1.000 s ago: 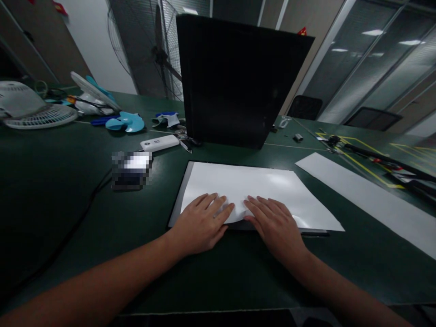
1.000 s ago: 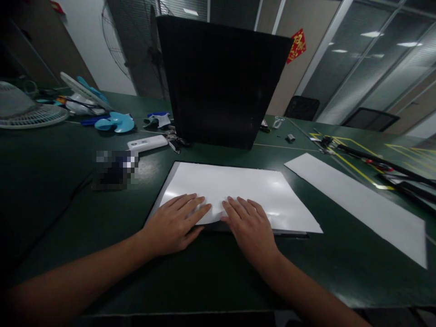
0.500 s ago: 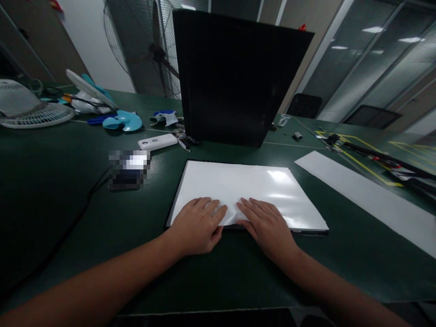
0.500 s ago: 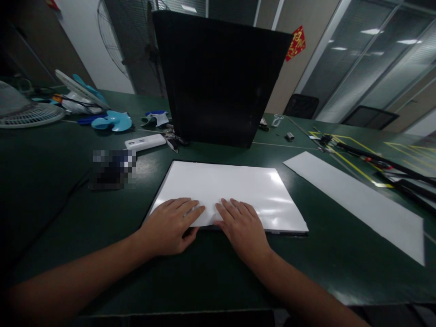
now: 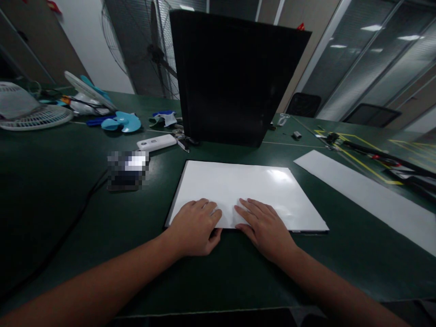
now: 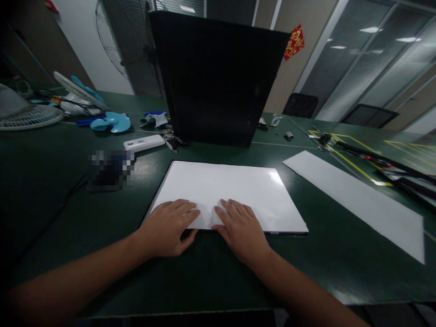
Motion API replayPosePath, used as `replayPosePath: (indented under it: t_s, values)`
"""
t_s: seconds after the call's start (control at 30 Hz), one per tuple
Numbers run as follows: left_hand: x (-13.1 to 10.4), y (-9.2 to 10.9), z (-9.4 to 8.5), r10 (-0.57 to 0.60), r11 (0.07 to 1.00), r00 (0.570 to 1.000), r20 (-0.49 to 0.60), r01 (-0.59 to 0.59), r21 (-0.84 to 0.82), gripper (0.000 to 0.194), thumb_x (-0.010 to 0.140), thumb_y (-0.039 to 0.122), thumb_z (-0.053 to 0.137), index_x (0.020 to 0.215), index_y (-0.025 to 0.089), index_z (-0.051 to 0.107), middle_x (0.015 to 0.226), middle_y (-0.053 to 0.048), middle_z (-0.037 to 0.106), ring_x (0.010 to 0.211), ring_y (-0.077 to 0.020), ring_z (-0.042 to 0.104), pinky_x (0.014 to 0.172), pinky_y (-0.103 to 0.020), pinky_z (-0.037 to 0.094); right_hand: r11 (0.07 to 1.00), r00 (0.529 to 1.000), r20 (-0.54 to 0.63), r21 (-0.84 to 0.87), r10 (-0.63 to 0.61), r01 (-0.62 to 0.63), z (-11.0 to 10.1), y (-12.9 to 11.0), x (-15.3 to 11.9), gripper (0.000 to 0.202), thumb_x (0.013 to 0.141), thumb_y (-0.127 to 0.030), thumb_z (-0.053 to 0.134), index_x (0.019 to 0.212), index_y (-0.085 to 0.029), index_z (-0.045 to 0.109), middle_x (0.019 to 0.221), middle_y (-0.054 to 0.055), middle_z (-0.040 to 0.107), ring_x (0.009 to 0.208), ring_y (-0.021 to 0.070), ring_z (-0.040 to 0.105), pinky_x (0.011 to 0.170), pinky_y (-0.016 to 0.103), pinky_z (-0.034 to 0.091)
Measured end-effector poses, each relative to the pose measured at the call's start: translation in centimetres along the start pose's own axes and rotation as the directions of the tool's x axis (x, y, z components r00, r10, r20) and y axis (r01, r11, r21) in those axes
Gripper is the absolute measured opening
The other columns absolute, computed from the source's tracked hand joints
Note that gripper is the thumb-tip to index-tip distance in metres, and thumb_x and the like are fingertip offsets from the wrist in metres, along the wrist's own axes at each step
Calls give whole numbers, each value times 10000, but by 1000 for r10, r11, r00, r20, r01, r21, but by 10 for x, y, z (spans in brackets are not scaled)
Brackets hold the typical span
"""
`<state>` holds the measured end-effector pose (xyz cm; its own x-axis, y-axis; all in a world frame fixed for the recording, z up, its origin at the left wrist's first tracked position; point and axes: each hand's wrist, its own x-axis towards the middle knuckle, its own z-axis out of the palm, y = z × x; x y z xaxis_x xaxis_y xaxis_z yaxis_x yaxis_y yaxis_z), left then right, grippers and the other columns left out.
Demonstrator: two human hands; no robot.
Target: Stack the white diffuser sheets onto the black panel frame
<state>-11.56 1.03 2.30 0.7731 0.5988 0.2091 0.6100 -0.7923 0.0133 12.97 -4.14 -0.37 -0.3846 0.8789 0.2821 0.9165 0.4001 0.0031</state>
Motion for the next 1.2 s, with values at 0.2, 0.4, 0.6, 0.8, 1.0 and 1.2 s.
replayPosePath:
  t_s: [0.2,0.4,0.6,0.8,1.0,1.2]
  values:
    - [0,1,-3,-9,1000,1000,23,9,-2,300,922,391,613,1098,172,720,1134,-151,734,1062,-347,682,817,-483,587,998,998,19,33,-56,56,-9,4,-3,452,1024,-409,570,1448,-265,632,1530,93,572,1385,284,537,1100,511,495]
    - [-1,-1,-4,5,1000,1000,25,-5,6,367,933,461,621,1119,162,723,1186,-162,733,1103,-353,679,857,-490,588,980,984,-97,-123,147,-158,-31,99,8,505,1061,-468,447,1496,-249,580,1542,112,550,1408,310,499,1125,578,428]
    - [-2,-6,2,12,999,999,37,-10,-51,725,911,658,610,1461,186,581,1513,-184,573,1385,-411,534,1115,-576,464,765,801,-262,-247,539,-595,-22,273,-17,661,1040,-564,380,1509,-136,564,1584,204,471,1460,340,425,1187,512,350]
    - [3,-13,6,-17,994,996,84,26,-107,889,877,737,625,1617,307,386,1686,-148,359,1544,-419,337,1254,-623,257,556,584,-118,-203,803,-806,17,361,-74,963,947,-804,269,1597,-118,453,1645,282,340,1540,446,254,1154,708,252]
    - [5,-15,15,-20,991,990,141,38,-125,832,921,735,568,1625,344,358,1718,-109,304,1573,-385,289,1270,-606,226,410,409,36,-101,912,-906,12,365,-72,978,872,-886,354,1603,-247,476,1612,249,423,1404,478,438,1011,649,377]
    - [6,-14,17,-35,991,988,148,53,-123,760,949,686,558,1606,337,403,1701,-121,338,1566,-386,309,1252,-606,273,467,471,23,-181,882,-866,-7,325,-58,742,983,-722,356,1440,-226,666,1390,283,620,1186,427,605,797,514,402]
